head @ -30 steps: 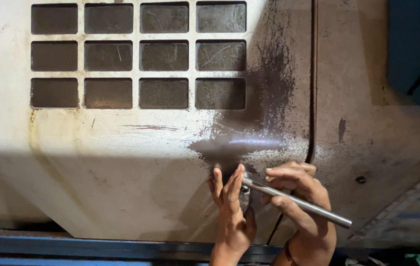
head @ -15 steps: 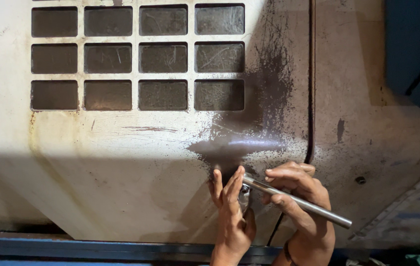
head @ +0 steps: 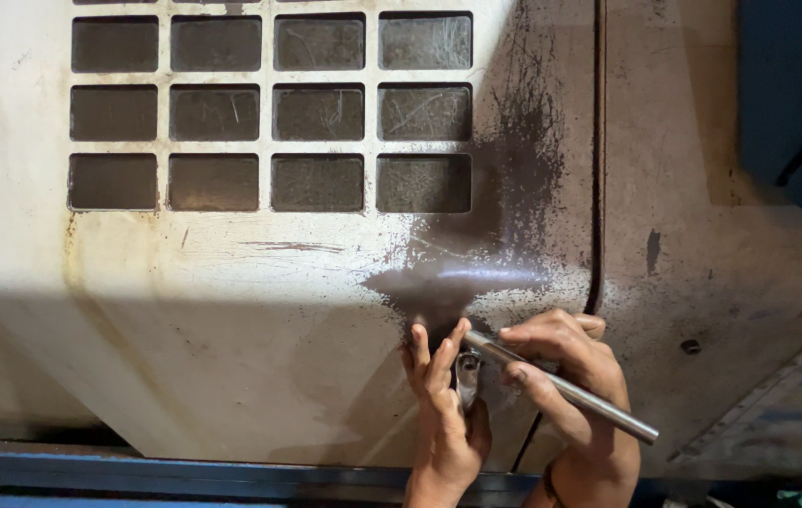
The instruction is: The person sits on the floor and cleans metal rods one by one. They wipe each rod with a cloth, then use a metal tool to scrape the surface of the rod against a metal panel on the machine. The person repeats this process for multiple rods, wiping and scraping each one.
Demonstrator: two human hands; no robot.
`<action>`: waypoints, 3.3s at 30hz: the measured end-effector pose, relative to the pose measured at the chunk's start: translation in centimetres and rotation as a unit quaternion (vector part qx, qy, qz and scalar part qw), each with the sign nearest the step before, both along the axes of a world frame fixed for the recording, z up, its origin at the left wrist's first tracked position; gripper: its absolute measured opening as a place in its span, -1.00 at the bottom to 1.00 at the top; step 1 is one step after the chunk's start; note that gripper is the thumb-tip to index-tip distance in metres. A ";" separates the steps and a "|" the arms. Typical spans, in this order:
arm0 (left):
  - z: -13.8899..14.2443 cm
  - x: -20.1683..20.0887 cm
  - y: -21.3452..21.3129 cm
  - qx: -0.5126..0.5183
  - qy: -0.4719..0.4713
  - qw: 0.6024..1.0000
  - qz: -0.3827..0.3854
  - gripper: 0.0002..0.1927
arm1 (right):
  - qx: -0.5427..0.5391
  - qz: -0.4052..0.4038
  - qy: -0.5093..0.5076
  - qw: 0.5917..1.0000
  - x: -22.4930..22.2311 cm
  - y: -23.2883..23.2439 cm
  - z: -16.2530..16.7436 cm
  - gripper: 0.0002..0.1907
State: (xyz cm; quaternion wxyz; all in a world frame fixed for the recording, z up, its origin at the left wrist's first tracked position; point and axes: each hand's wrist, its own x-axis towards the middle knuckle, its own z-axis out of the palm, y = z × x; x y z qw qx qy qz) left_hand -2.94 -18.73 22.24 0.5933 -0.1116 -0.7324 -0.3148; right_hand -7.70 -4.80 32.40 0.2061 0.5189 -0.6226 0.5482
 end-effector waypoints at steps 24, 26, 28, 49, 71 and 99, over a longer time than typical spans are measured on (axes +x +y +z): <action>-0.2 0.0 0.1 -0.003 0.028 1.000 0.002 -0.34 | -0.008 -0.002 -0.014 1.000 0.1 -0.1 -0.7 -0.67; -0.2 -0.1 0.1 0.000 0.026 1.000 0.003 -0.34 | -0.009 0.003 -0.035 0.999 0.1 -0.1 -0.7 -0.67; -0.4 0.0 0.1 0.007 0.009 1.000 0.005 -0.34 | -0.013 -0.001 -0.037 0.999 0.2 -0.1 -0.7 -0.68; -0.4 0.2 0.1 0.013 -0.009 1.000 -0.002 -0.29 | 0.001 -0.032 -0.022 0.999 1.1 -0.2 0.5 -0.71; -1.6 0.8 0.9 0.094 -0.056 0.982 -0.152 0.03 | 0.029 -0.025 0.036 0.999 1.1 1.3 0.4 -0.63; -1.2 1.0 0.6 -0.027 -0.095 0.995 0.013 -0.14 | 0.022 -0.050 0.045 0.997 1.3 1.0 0.4 -0.64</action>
